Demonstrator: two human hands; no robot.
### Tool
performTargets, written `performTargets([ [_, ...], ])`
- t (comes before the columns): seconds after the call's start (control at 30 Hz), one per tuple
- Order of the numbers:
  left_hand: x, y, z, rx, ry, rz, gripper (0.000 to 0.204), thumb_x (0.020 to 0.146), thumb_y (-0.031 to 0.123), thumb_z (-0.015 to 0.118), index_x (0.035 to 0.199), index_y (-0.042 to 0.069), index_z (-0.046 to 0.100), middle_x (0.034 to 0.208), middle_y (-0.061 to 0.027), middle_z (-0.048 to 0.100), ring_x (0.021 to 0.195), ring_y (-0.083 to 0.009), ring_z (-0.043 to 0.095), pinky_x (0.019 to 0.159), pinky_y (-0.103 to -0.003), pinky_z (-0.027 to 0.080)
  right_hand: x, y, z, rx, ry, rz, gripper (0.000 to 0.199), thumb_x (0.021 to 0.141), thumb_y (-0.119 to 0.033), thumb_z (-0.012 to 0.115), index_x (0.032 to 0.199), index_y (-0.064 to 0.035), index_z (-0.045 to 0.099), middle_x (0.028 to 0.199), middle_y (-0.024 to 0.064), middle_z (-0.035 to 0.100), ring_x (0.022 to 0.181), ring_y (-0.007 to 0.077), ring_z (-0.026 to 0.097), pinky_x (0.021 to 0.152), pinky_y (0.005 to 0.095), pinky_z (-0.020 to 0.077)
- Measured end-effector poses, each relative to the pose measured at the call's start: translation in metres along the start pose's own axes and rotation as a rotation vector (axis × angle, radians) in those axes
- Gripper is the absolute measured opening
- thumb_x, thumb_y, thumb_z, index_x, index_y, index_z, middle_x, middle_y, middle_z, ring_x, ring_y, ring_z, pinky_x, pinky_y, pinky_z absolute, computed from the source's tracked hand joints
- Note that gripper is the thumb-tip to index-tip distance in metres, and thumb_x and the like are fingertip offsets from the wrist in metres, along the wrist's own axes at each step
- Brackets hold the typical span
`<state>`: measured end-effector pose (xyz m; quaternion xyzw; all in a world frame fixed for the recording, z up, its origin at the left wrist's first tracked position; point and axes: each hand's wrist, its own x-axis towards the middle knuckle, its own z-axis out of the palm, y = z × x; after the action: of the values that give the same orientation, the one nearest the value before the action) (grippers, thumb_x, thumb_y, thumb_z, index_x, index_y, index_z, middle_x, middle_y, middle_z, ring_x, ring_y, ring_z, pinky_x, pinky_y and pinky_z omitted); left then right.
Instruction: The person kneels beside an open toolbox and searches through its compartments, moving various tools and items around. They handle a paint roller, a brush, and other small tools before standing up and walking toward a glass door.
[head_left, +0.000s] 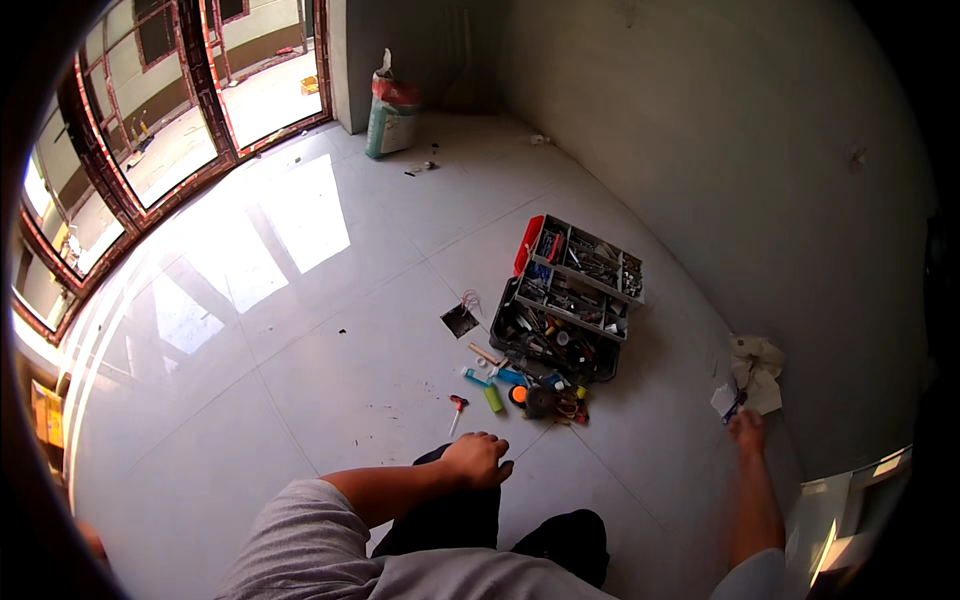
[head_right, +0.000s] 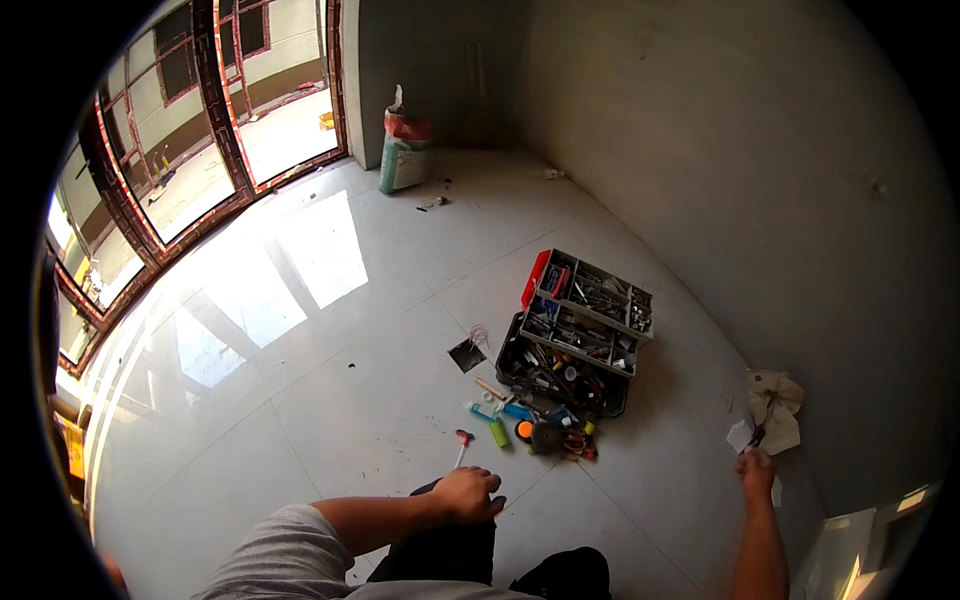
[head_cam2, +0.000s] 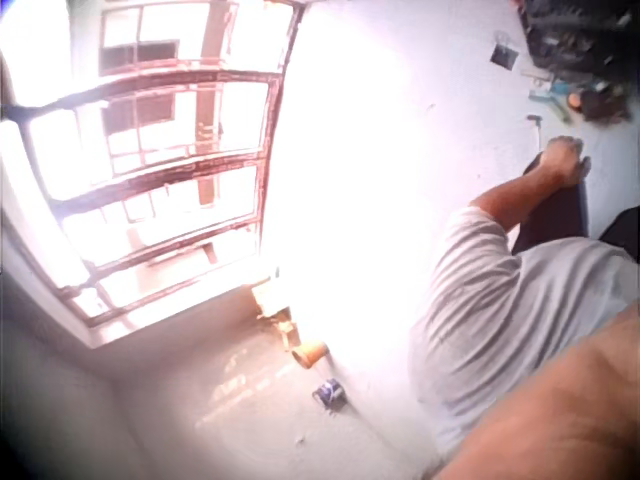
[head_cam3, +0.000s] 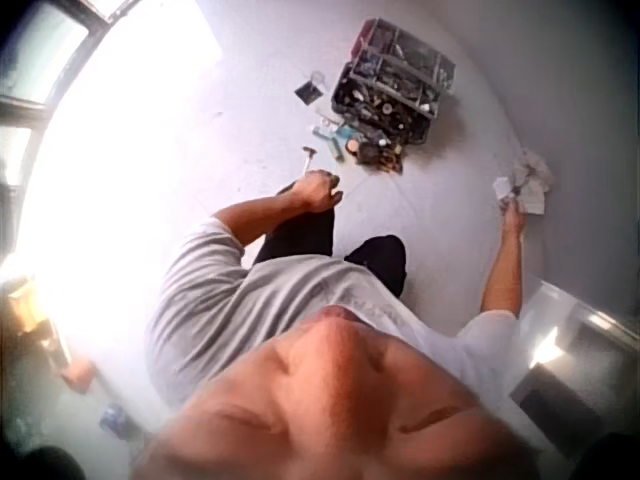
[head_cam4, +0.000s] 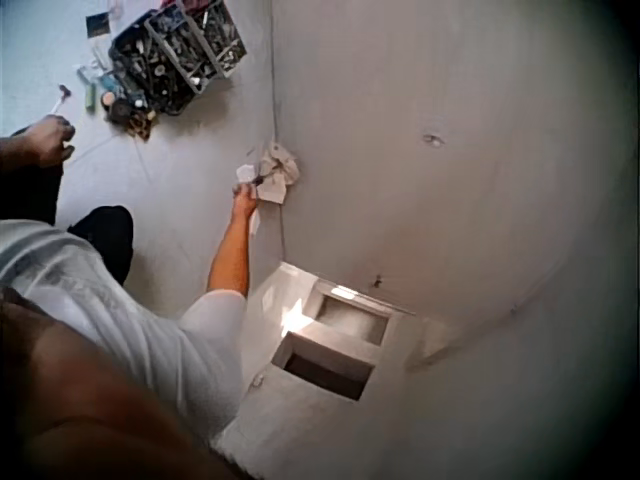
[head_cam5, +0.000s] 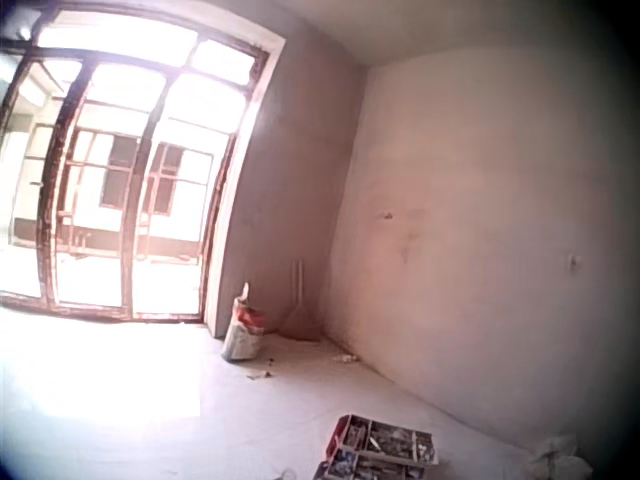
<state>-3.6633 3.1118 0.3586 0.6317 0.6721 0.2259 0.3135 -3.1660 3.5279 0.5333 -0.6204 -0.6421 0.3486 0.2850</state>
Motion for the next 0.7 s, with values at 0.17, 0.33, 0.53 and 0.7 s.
performTargets([
  [0.17, -0.057, 0.040, -0.038, -0.070, -0.225, -0.144, 0.042, 0.097, 0.040, 0.059, 0.110, 0.001, 0.068, 0.114, -0.0198, 0.071, 0.117, -0.0379, 0.065, 0.105, -0.050, 0.049, 0.066, -0.166, 0.156, -0.170, -0.365, -0.229, 0.034, 0.103, -0.038, 0.066, 0.109, -0.0041, 0.067, 0.085, 0.0009, 0.062, 0.077, 0.0129, 0.060, 0.069, 0.0320, 0.0501],
  [0.33, -0.081, 0.072, -0.037, -0.147, -0.285, -0.204, 0.042, 0.097, 0.039, 0.056, 0.112, 0.002, 0.069, 0.115, -0.0214, 0.072, 0.115, -0.0392, 0.067, 0.104, -0.051, 0.050, -0.065, -0.151, 0.409, -0.728, -0.670, -0.087, 0.046, 0.093, -0.042, 0.073, 0.114, -0.0015, 0.075, 0.117, 0.0214, 0.075, 0.111, 0.0339, 0.071, 0.095, 0.0442, 0.0545],
  [0.53, -0.138, 0.111, -0.012, -0.471, -0.328, -0.457, 0.040, 0.096, 0.034, 0.054, 0.115, 0.003, 0.069, 0.114, -0.0248, 0.072, 0.111, -0.0414, 0.069, 0.099, -0.052, 0.053, -0.423, -0.304, 0.492, -0.330, -1.692, -0.642, 0.052, 0.100, -0.037, 0.066, 0.139, -0.0020, 0.064, 0.134, 0.0213, 0.068, 0.123, 0.0342, 0.066, 0.108, 0.0411, 0.0513],
  [0.7, -0.183, 0.147, 0.038, -0.436, -0.456, -0.389, 0.040, 0.095, 0.033, 0.054, 0.119, 0.004, 0.069, 0.117, -0.0231, 0.073, 0.113, -0.0397, 0.069, 0.100, -0.051, 0.053, -0.471, -0.362, 0.418, -0.321, -2.045, -0.524, 0.051, 0.100, -0.038, 0.066, 0.139, -0.0040, 0.065, 0.135, 0.0199, 0.069, 0.122, 0.0351, 0.066, 0.106, 0.0416, 0.0522],
])
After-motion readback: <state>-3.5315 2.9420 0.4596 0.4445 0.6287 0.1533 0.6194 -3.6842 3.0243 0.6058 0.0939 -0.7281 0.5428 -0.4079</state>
